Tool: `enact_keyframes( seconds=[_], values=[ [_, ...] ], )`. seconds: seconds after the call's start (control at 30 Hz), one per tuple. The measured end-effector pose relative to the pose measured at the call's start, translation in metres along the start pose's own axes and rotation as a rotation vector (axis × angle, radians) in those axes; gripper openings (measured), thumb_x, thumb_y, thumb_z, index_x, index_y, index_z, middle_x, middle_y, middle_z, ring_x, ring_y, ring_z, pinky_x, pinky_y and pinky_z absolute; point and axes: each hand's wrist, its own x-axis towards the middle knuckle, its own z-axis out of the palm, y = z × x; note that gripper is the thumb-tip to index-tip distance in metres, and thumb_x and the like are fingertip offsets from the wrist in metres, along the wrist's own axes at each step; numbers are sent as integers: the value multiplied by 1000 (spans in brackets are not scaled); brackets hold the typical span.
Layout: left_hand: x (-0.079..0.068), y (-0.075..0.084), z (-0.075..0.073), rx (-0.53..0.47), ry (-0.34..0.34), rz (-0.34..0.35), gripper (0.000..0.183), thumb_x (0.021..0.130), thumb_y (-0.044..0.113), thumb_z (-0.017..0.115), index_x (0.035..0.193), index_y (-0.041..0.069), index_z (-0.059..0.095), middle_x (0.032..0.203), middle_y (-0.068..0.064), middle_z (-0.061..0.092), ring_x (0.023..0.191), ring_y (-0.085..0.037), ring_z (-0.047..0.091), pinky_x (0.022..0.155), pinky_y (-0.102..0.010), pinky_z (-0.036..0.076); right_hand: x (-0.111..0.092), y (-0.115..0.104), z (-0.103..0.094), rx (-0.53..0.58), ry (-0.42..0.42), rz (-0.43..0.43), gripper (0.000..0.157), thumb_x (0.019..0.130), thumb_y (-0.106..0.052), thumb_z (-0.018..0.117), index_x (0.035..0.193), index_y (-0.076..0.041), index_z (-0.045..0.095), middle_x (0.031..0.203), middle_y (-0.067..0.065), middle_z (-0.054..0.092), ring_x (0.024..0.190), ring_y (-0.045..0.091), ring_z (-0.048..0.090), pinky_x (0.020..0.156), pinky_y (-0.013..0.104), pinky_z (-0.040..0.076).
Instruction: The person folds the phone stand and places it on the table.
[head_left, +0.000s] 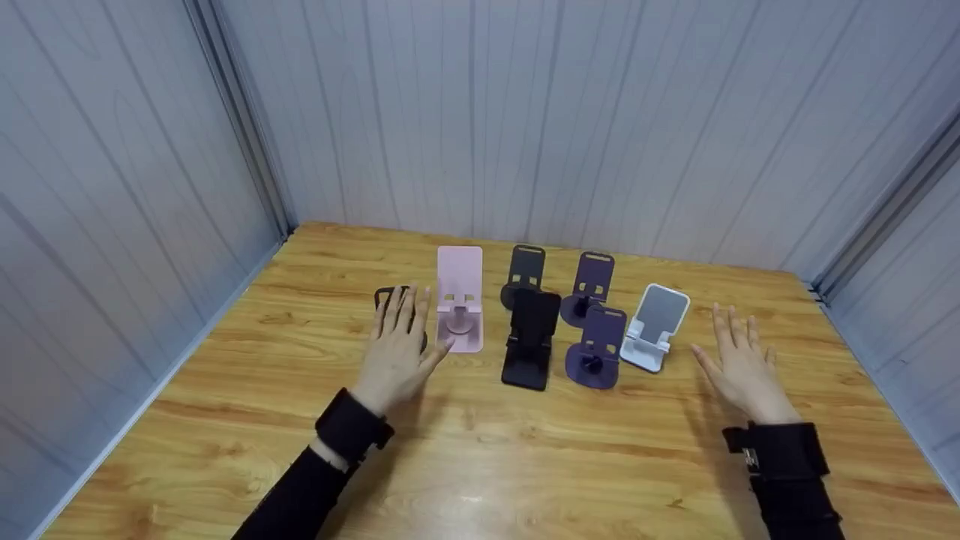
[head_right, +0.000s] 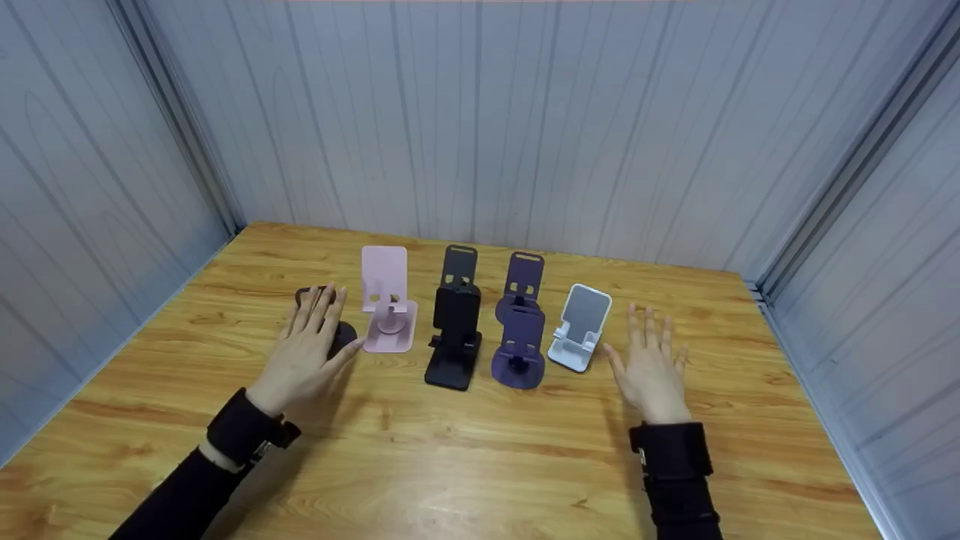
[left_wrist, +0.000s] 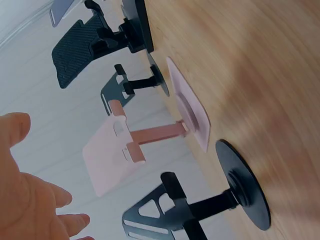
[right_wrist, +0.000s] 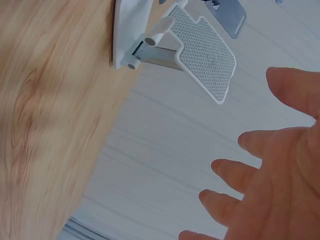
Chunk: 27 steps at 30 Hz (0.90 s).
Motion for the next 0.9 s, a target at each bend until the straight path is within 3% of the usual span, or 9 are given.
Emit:
enact_keyframes(
  seconds=[0.23, 0.4, 0.5, 0.6, 0.67, 0.73, 0.8, 0.9],
  values=[
    [3, 12, 7, -7, 7, 23, 82, 102, 47, 51, 163, 2, 20, 172, -21, 12, 160, -44, 11, 132, -60, 10, 12, -5, 3, 149, 49, -92, 80, 109, -32, 46, 161, 8, 0, 164, 41, 7, 149, 65, 9, 119, 79, 13],
    [8, 22, 12, 2, 16, 54, 83, 102, 52, 49, 162, 2, 22, 172, -22, 15, 160, -43, 13, 131, -61, 14, 24, -3, 5, 242, 46, -55, 83, 109, -35, 46, 162, 3, -5, 162, 42, 17, 143, 64, 29, 118, 74, 27],
    [11, 28, 15, 4, 15, 72, 84, 101, 54, 48, 163, 4, 21, 172, -20, 15, 160, -42, 13, 131, -61, 14, 30, -1, 7, 301, 65, -28, 80, 109, -34, 47, 162, 5, 0, 157, 43, 29, 135, 63, 43, 112, 68, 42],
    [12, 33, 19, -11, 21, 91, 83, 101, 53, 51, 163, 4, 23, 171, -21, 19, 160, -42, 17, 131, -61, 15, 38, -2, 10, 380, 133, -8, 70, 108, -24, 52, 159, 9, 18, 146, 42, 47, 128, 58, 55, 103, 42, 57],
    [13, 36, 20, -24, 15, 94, 82, 100, 51, 53, 162, 4, 25, 171, -21, 21, 159, -43, 19, 131, -61, 14, 43, -2, 13, 439, 182, 3, 62, 106, -16, 55, 155, 12, 30, 135, 42, 56, 116, 49, 67, 89, 24, 58],
    [13, 38, 21, -41, 10, 92, 81, 100, 49, 55, 162, 4, 27, 170, -22, 23, 159, -43, 19, 131, -61, 14, 49, -2, 16, 508, 218, 18, 56, 104, -11, 57, 151, 13, 38, 127, 41, 61, 100, 29, 75, 78, 10, 54],
    [13, 40, 22, -49, 2, 86, 82, 100, 49, 56, 162, 5, 26, 170, -21, 24, 159, -43, 19, 131, -61, 13, 55, -1, 18, 579, 233, 33, 54, 102, -7, 58, 148, 15, 41, 119, 38, 65, 87, 8, 73, 75, 7, 55],
    [13, 42, 22, -44, -11, 87, 82, 100, 51, 54, 162, 5, 26, 169, -22, 25, 159, -43, 20, 131, -61, 15, 62, 3, 22, 705, 226, 69, 52, 102, -4, 59, 146, 17, 41, 101, 15, 70, 75, -10, 64, 76, 11, 60]
  ],
)
